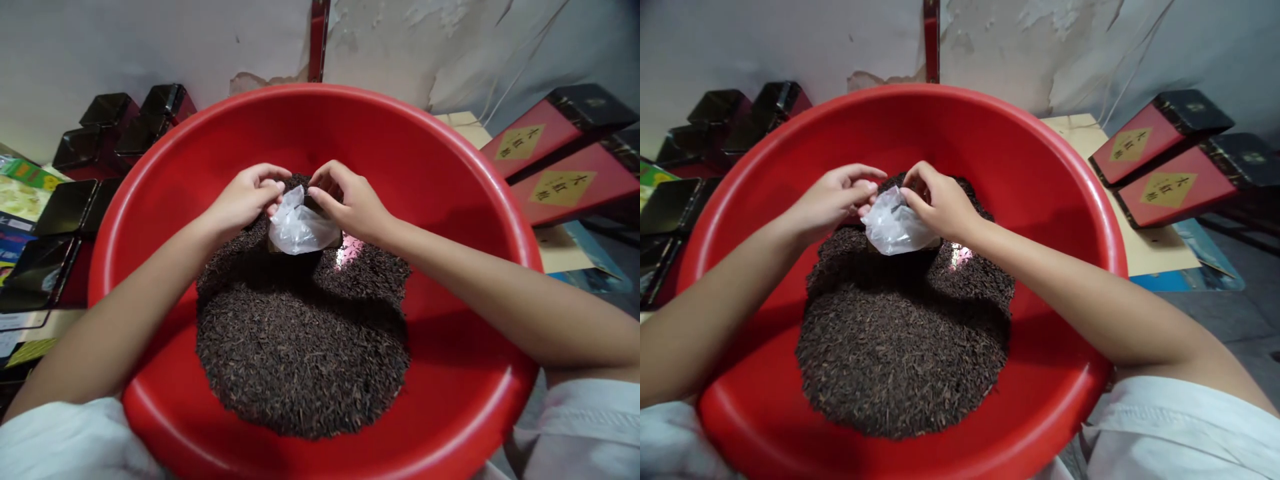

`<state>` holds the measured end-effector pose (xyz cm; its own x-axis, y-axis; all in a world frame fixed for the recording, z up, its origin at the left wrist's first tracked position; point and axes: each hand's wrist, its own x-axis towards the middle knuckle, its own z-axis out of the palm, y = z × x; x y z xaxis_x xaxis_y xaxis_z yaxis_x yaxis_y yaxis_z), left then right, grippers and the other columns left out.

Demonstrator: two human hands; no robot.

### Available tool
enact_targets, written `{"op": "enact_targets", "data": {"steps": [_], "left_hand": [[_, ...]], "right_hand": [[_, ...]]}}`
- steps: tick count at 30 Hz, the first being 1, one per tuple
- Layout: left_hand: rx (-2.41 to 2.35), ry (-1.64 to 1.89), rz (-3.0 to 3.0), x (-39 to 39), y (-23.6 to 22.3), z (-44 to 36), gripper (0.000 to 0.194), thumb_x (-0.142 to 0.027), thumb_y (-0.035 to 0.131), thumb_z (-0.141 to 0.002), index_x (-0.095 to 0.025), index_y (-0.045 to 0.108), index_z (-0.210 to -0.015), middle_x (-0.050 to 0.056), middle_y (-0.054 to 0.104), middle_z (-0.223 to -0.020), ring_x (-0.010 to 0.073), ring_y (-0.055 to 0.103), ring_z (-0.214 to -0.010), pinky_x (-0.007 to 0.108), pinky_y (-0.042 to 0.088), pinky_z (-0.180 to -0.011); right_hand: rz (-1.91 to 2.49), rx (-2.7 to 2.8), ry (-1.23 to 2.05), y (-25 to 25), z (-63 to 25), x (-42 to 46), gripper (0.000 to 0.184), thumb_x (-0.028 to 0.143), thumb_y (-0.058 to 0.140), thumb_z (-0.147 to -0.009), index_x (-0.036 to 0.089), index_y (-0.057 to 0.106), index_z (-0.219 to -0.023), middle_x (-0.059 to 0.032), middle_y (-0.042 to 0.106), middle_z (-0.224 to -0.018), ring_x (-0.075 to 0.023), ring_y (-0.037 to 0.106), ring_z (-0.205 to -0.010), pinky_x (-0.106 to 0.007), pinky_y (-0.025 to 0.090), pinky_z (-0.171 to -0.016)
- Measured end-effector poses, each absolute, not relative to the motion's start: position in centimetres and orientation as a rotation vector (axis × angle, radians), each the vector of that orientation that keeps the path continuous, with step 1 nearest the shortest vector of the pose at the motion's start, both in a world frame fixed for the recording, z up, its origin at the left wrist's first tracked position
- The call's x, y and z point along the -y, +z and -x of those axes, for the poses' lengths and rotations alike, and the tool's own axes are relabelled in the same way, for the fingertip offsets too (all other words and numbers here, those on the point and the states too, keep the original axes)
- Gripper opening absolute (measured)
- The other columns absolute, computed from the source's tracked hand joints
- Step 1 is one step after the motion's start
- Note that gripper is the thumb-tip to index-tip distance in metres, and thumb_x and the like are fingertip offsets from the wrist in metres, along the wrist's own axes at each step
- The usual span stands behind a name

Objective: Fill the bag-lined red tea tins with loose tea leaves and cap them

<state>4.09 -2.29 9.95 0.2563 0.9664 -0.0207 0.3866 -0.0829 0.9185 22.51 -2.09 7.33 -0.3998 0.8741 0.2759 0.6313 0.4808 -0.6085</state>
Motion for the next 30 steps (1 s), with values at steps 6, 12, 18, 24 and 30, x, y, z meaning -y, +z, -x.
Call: {"op": "enact_targets", "data": {"steps": [6, 12, 18, 24, 30], "left_hand": [[-1.408, 0.373, -1.801, 2.7, 10.3, -4.5, 0.032, -0.015, 0.060, -0.077, -0.011, 0.060, -0.109, -0.004, 0.047, -0.055, 0.0081, 0.042, -0.048, 0.021, 0.034, -0.049], [-1.635, 0.234, -2.435, 3.5, 10.4, -4.4, 0.010, -0.016, 0.058, -0.076, -0.016, 0.066, -0.082, 0.003, 0.062, -0.072, 0.0156, 0.055, -0.068, 0.026, 0.042, -0.065], [-1.656, 0.201, -2.409, 3.0, 10.3, -3.9, 0.024, -0.013, 0.052, -0.077, -0.015, 0.065, -0.097, 0.002, 0.062, -0.072, 0.0135, 0.056, -0.064, 0.024, 0.041, -0.061], [-1.702, 0.230, -2.384, 2.7, 10.6, -3.5, 0.012, -0.026, 0.060, -0.077, -0.017, 0.066, -0.082, 0.002, 0.063, -0.073, 0.0150, 0.056, -0.067, 0.025, 0.039, -0.059], [-1.820, 0.778, -2.166, 2.1, 10.5, -3.4, 0.003, -0.016, 0.052, -0.083, -0.015, 0.053, -0.081, 0.000, 0.058, -0.079, 0.0108, 0.051, -0.071, 0.027, 0.041, -0.067]], "right_hand": [[1.237, 2.751, 0.284, 7.9, -22.3, 3.5, 0.030, 0.037, 0.056, -0.086, 0.013, 0.063, -0.102, -0.0118, 0.067, -0.103, -0.0251, 0.056, -0.098, -0.037, 0.030, -0.084], [1.365, 2.788, 0.268, 6.6, -21.6, 4.5, 0.033, 0.020, 0.058, -0.081, 0.011, 0.056, -0.113, -0.0121, 0.067, -0.102, -0.0275, 0.058, -0.099, -0.038, 0.027, -0.084], [1.365, 2.377, 0.478, 8.1, -22.4, 3.4, 0.021, 0.012, 0.052, -0.078, 0.017, 0.065, -0.094, -0.0034, 0.069, -0.084, -0.0161, 0.061, -0.077, -0.030, 0.035, -0.075], [1.421, 2.224, 0.499, 9.3, -22.8, 3.4, 0.025, 0.010, 0.053, -0.074, 0.016, 0.066, -0.094, -0.0034, 0.067, -0.081, -0.0150, 0.059, -0.073, -0.027, 0.039, -0.069], [1.509, 2.494, 0.420, 9.3, -23.0, 3.5, 0.043, 0.011, 0.057, -0.072, 0.017, 0.058, -0.114, -0.0045, 0.064, -0.080, -0.0162, 0.056, -0.069, -0.028, 0.037, -0.062]]}}
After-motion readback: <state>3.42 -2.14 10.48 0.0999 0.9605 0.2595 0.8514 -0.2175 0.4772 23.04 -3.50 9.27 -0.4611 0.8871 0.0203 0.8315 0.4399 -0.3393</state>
